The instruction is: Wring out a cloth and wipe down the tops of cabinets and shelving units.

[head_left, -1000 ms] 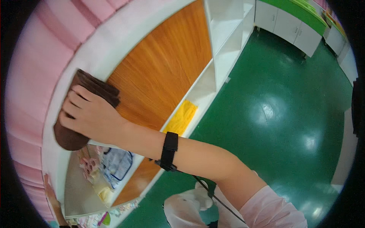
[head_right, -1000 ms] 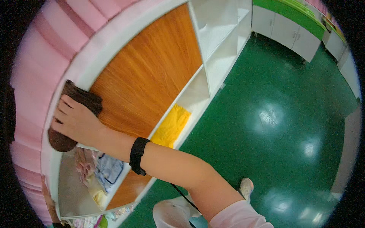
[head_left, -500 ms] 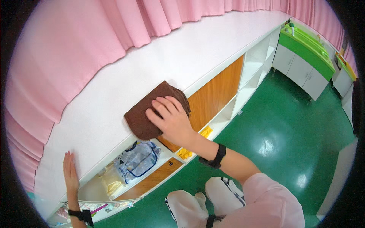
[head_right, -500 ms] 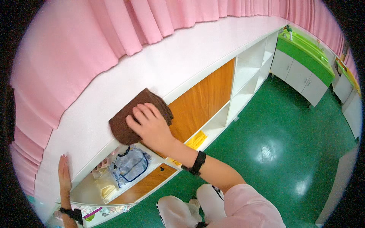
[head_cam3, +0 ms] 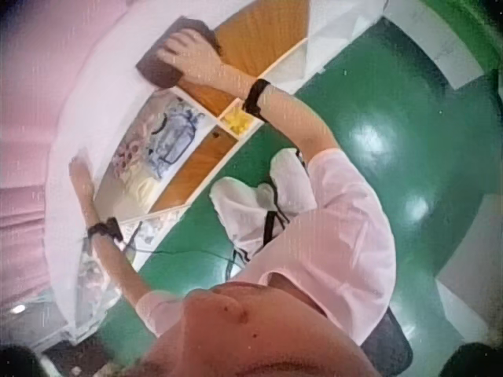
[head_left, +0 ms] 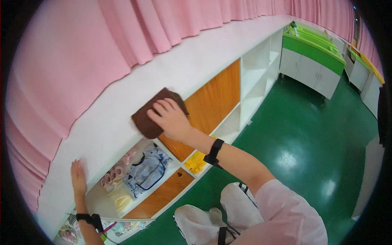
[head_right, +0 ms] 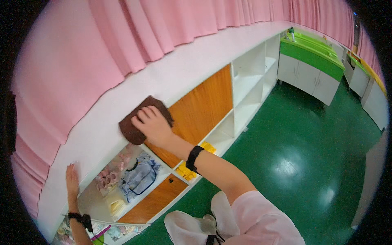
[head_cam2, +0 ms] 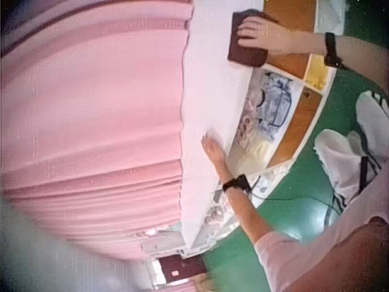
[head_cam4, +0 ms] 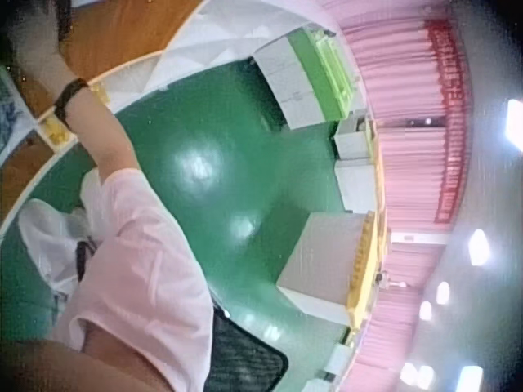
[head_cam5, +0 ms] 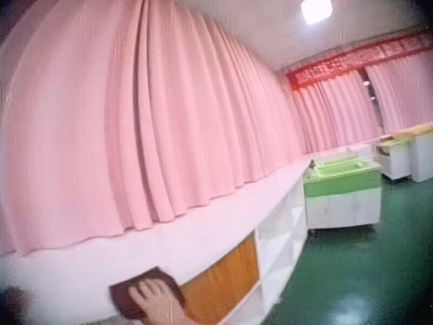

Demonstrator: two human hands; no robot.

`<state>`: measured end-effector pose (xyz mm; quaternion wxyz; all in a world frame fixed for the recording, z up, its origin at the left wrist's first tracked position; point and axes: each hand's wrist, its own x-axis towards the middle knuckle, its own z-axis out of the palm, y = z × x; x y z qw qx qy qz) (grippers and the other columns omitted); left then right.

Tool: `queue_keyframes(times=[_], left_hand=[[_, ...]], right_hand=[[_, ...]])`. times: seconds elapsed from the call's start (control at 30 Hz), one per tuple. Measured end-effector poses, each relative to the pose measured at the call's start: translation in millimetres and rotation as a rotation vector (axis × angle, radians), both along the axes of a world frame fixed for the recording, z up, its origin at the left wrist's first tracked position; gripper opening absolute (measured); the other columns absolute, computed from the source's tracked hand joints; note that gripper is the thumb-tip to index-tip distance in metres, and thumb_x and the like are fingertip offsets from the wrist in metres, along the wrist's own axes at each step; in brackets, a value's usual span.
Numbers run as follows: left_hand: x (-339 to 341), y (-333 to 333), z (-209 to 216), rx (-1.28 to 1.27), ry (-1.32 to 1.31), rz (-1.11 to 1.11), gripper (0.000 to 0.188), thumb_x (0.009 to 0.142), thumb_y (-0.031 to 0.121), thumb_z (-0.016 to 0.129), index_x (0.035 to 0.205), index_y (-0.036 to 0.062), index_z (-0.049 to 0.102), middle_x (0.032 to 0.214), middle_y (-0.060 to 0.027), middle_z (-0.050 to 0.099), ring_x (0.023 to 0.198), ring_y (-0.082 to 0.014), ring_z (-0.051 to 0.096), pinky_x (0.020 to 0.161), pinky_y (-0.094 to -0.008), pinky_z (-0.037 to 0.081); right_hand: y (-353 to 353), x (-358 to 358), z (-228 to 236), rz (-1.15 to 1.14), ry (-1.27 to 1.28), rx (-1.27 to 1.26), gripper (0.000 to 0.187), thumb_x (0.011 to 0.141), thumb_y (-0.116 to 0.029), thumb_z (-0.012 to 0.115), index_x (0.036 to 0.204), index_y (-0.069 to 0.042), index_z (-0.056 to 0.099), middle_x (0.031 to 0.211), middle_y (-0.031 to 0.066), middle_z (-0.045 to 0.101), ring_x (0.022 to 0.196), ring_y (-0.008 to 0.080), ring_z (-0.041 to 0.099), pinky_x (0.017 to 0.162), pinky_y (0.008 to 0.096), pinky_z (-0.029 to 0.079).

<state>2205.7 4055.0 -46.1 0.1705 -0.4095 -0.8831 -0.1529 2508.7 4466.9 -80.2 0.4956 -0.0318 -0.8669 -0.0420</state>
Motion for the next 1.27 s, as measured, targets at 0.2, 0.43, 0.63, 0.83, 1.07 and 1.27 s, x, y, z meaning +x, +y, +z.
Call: queue_keyframes(times=[0.2,0.43,0.63,0.83,1.07,1.27], left_hand=[[-7,-24,4,0.102,-0.139,0.054,0.043,0.102,0.023,0.042,0.137,-0.0021,0.047,0.147,-0.0185,0.040,0.140,-0.0310,0.031,0.115,-0.0411,0.021],[24,-6,6,0.165,-0.198,0.056,0.045,0.099,0.017,0.045,0.140,-0.0023,0.042,0.148,-0.0172,0.039,0.141,-0.0299,0.028,0.116,-0.0415,0.019],[28,10,14,0.146,-0.071,0.092,0.045,0.099,0.016,0.047,0.141,-0.0011,0.041,0.148,-0.0167,0.039,0.141,-0.0310,0.029,0.116,-0.0409,0.021],[1,-8,0,0.200,-0.088,0.147,0.043,0.098,0.018,0.047,0.138,0.0010,0.044,0.145,-0.0195,0.041,0.140,-0.0328,0.030,0.115,-0.0416,0.023],[-7,-24,-2,0.170,-0.203,0.202,0.043,0.099,0.017,0.048,0.137,-0.0015,0.044,0.143,-0.0189,0.042,0.139,-0.0311,0.031,0.114,-0.0399,0.025],[-11,-26,1,0.091,-0.138,0.250,0.045,0.099,0.021,0.049,0.138,-0.0006,0.043,0.146,-0.0162,0.040,0.139,-0.0327,0.031,0.115,-0.0399,0.022]], right_hand=[[17,-9,-14,0.121,0.117,0.023,0.049,0.073,-0.019,0.061,0.119,-0.005,0.053,0.120,0.0191,0.054,0.116,0.0348,0.050,0.106,0.0475,0.035],[8,-5,-13,0.097,0.111,-0.045,0.040,0.077,-0.017,0.055,0.116,-0.009,0.057,0.119,0.0162,0.056,0.116,0.0312,0.052,0.104,0.0459,0.038],[-33,-32,-15,0.201,0.074,0.040,0.043,0.079,-0.017,0.053,0.121,-0.005,0.052,0.118,0.0191,0.055,0.115,0.0344,0.051,0.104,0.0485,0.037],[-150,-88,-11,0.378,0.008,0.128,0.060,0.080,-0.021,0.054,0.135,0.001,0.041,0.131,0.0225,0.048,0.123,0.0373,0.046,0.110,0.0484,0.032],[-87,-68,-14,0.441,-0.062,0.231,0.082,0.069,-0.025,0.066,0.142,-0.005,0.034,0.135,0.0199,0.044,0.128,0.0356,0.041,0.113,0.0483,0.027],[86,-9,-21,0.403,-0.136,0.236,0.083,0.061,-0.023,0.072,0.137,-0.008,0.042,0.134,0.0207,0.044,0.127,0.0357,0.040,0.110,0.0515,0.027]])
